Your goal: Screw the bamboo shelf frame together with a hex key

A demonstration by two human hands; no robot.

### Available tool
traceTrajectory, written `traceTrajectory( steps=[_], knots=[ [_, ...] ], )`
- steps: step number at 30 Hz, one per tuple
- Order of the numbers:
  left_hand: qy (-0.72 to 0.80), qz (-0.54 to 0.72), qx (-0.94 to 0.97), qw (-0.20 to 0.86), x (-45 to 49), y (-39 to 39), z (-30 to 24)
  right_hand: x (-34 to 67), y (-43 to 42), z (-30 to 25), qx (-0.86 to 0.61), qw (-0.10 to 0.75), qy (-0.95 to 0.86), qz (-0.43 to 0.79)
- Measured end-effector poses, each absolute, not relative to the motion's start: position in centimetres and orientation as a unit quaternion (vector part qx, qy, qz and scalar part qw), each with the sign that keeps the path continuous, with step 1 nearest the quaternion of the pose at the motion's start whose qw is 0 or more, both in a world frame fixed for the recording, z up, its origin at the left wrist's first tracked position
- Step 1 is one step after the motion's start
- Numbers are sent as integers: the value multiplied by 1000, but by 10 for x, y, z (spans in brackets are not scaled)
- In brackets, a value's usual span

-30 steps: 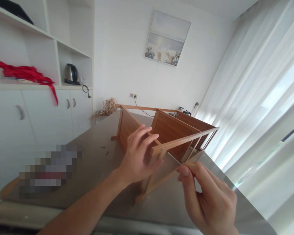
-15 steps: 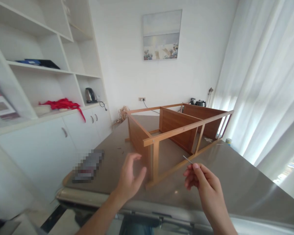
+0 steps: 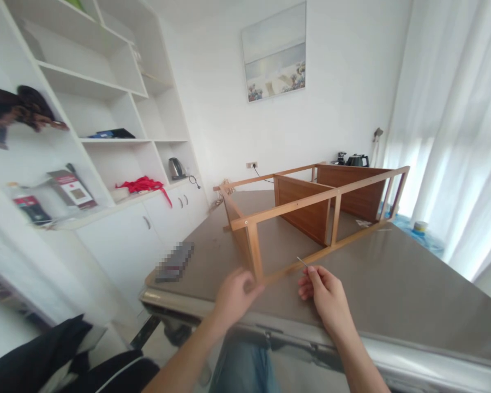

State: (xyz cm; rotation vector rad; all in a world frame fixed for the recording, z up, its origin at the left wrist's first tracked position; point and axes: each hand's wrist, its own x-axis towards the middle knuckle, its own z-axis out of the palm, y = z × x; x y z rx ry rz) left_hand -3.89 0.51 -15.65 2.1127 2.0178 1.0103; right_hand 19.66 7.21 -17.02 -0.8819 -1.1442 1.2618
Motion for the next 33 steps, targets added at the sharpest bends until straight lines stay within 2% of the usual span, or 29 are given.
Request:
traceTrajectory(
  steps=[11,25,33],
  knots=[
    [621,314,718,23,-37,-7,-151,198,71,-172,-371,563,-510,535],
    [589,349,728,-49,-10,-27,-170,200,68,-172,-375,553,-548,503],
    [474,342,809,58,-16,-40,-160,201,68,-171,-387,559,-572,458]
  ],
)
